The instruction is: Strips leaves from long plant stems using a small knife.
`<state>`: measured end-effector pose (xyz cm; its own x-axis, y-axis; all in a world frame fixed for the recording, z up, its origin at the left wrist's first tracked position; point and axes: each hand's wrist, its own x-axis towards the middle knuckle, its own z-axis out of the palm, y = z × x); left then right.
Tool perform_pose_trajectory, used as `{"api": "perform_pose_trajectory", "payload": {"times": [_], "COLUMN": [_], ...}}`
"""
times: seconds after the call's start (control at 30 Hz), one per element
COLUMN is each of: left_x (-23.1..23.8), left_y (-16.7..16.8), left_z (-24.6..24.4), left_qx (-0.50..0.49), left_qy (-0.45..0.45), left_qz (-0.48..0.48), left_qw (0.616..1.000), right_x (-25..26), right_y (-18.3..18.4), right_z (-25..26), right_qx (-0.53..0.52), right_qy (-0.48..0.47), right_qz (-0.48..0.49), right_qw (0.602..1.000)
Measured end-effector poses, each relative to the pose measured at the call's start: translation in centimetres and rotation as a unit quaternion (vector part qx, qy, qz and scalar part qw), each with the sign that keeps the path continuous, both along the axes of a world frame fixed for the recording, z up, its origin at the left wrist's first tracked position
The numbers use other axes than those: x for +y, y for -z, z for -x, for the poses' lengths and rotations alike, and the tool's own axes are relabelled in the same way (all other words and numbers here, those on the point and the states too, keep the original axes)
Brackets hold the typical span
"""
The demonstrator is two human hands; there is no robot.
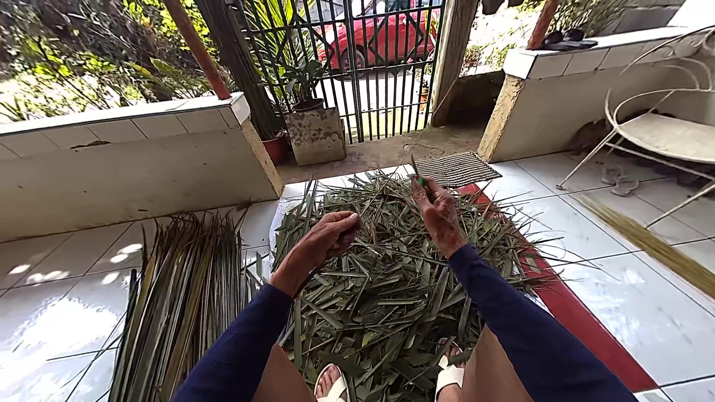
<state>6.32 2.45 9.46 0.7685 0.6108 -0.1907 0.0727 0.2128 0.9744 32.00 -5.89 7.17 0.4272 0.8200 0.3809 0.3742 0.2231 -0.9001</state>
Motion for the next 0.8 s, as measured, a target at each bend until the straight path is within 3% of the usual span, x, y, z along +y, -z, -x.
{"api": "perform_pose_trajectory", "payload": {"times": [0.17,0.33,0.53,0.67,0.8], "left_x": [-0.7,-1.6,-0.6,-0.1,0.1], "left_y": [0.2,1.1,2.0,1.8,0.9], "left_z": [-1.8,-3.1,-0.9,-0.5,-1.2], "left_qx": [0.008,0.015,0.047,0.060,0.029], "left_qy": [-0.020,0.005,0.048,-0.015,-0.080], "left_qz": [-0.048,-0.109,-0.118,-0.110,-0.097], "left_qw": [0.999,0.994,0.991,0.992,0.992], "right_x": [0.4,0.7,2.0,0.8,0.1], "right_y": [1.2,1.4,0.4,0.4,0.9], "right_z": [3.8,4.1,-0.4,-0.1,2.7], "right_qx": [-0.029,-0.002,0.036,0.028,-0.059], "right_qy": [-0.079,-0.054,0.031,0.002,-0.073], "right_qz": [0.019,0.019,-0.020,0.010,0.030], "right_qw": [0.996,0.998,0.999,1.000,0.995]}}
